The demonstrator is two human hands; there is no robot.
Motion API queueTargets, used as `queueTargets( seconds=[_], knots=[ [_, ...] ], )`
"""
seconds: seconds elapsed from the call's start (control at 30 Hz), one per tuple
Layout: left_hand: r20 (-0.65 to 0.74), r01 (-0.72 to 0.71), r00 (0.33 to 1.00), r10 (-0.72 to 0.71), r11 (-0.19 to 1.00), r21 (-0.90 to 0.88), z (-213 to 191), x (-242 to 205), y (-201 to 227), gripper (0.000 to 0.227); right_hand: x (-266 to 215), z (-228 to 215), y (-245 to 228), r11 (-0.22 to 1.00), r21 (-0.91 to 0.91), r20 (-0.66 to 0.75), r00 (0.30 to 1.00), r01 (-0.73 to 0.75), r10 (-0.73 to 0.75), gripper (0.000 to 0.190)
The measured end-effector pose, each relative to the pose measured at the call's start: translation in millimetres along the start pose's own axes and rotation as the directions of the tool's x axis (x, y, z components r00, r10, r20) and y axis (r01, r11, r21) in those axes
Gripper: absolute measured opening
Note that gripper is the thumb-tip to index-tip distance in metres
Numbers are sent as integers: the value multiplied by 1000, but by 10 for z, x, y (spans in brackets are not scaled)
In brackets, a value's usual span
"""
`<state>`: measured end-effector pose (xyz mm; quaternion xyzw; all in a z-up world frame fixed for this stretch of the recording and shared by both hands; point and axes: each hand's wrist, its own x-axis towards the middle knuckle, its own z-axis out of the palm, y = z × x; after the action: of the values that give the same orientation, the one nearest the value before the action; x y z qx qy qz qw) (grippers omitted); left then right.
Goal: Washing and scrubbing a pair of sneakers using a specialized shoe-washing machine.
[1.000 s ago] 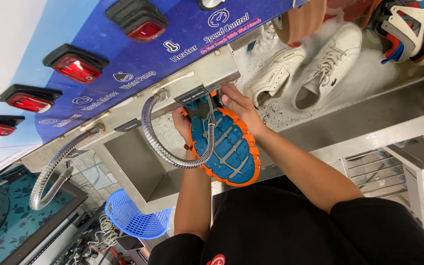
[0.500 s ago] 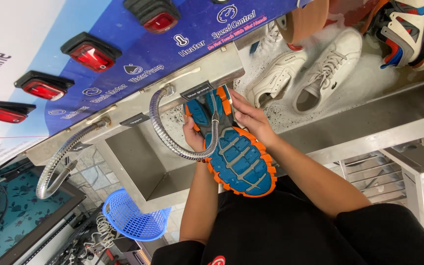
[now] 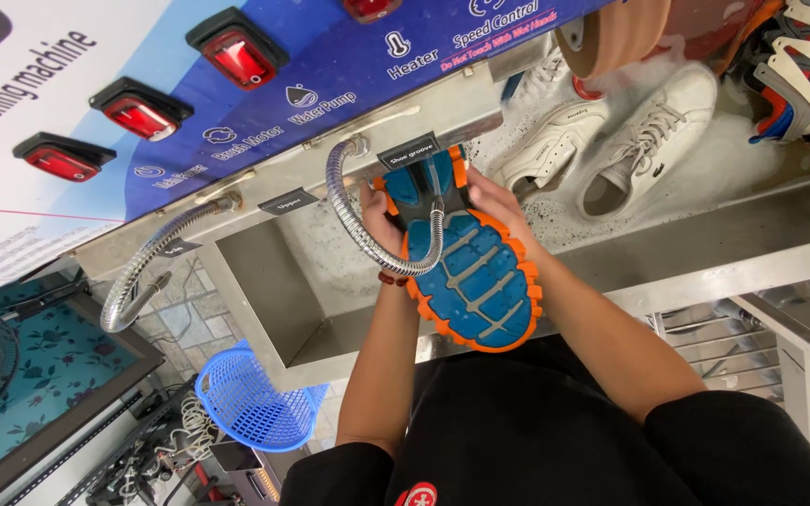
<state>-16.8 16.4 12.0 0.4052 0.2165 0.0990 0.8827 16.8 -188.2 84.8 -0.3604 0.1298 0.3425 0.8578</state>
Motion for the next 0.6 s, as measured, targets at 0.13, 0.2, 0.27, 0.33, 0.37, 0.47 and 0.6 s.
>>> queueTargets(
  seconds=[0.13,0.2,0.27,0.33,0.37,0.47,0.6],
  knots=[
    [-26,-79,996,85,980,181,182,-153,-86,71,-118,-222,43,995,13,186,978,96,-97,81],
    [91,-69,994,55,984,167,353,-194,-95,74,-86,-367,82,976,-136,220,966,168,-135,88],
    [111,-84,992,60,970,229,440,-98,-51,70,-25,-336,40,989,-114,140,987,93,-77,83],
    [123,-95,991,61,950,299,398,-32,-58,66,37,-310,36,997,-75,60,998,10,-5,79],
    [54,16,998,-25,987,158,339,14,-83,52,85,-295,20,1000,-16,78,997,0,1,77],
    [68,31,995,-70,885,465,-188,376,-262,31,137,-6,-242,999,54,96,995,0,-5,72],
    [-36,108,994,-103,969,221,102,409,-93,29,151,270,-437,990,136,66,998,-29,20,68]
  ],
)
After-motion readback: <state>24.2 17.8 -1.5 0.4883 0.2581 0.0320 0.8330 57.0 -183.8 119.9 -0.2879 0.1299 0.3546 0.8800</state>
